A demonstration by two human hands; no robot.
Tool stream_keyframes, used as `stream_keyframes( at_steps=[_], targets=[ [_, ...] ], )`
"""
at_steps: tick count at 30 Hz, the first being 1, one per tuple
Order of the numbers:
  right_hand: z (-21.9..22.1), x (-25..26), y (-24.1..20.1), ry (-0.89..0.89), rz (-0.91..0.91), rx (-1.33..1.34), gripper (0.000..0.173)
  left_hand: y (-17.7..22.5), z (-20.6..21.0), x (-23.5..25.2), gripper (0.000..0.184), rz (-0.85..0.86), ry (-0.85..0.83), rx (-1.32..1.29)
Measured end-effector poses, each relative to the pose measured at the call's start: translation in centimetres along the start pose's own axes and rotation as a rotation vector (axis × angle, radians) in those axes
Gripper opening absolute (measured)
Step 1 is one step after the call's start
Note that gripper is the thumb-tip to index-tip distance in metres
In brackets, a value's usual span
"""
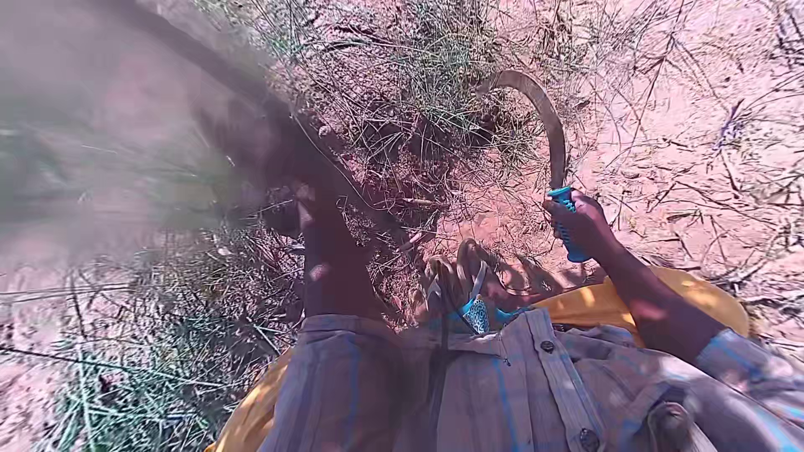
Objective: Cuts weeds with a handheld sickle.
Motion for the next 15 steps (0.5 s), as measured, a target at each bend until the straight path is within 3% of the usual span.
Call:
stream_keyframes(
  at_steps=[1, 3, 5, 8, 10, 12, 15],
  targets=[
    [0.7, 0.0, 0.6, -0.036, 0.051, -0.026, 0.033, -1.4, 2.6, -1.4, 0.047, 0.019, -0.13, 0.061],
    [1.8, 0.0, 1.0, -0.088, 0.089, -0.061, 0.029, -3.5, 9.4, -5.5, 0.042, -0.012, -0.555, 0.187],
    [2.2, 0.1, 0.4, -0.106, 0.083, -0.097, 0.027, -7.6, 14.9, -11.2, 0.043, -0.195, -0.915, 0.333],
    [1.8, 0.0, -0.6, -0.105, 0.05, -0.197, 0.028, -15.4, 16.0, -15.8, 0.059, -0.474, -0.883, 0.559],
    [1.5, -0.2, -0.9, -0.097, 0.022, -0.251, 0.027, -17.5, 14.4, -17.2, 0.071, -0.567, -0.825, 0.68],
    [1.3, -0.3, -0.6, -0.101, 0.008, -0.307, 0.028, -17.8, 13.0, -18.5, 0.072, -0.703, -0.869, 0.839],
    [1.9, 0.5, -0.5, -0.122, -0.038, -0.38, 0.03, -19.5, 12.5, -19.3, 0.056, -0.782, -0.953, 0.89]
  ],
)
Point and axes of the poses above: each hand's wrist, its own x-axis towards the middle knuckle, its own z-axis out of the palm, y = z × x, the point moved 10 cm from there along x, towards the middle knuckle, and after that the axes turned 4 degrees about -z, right-handed, at the moved point
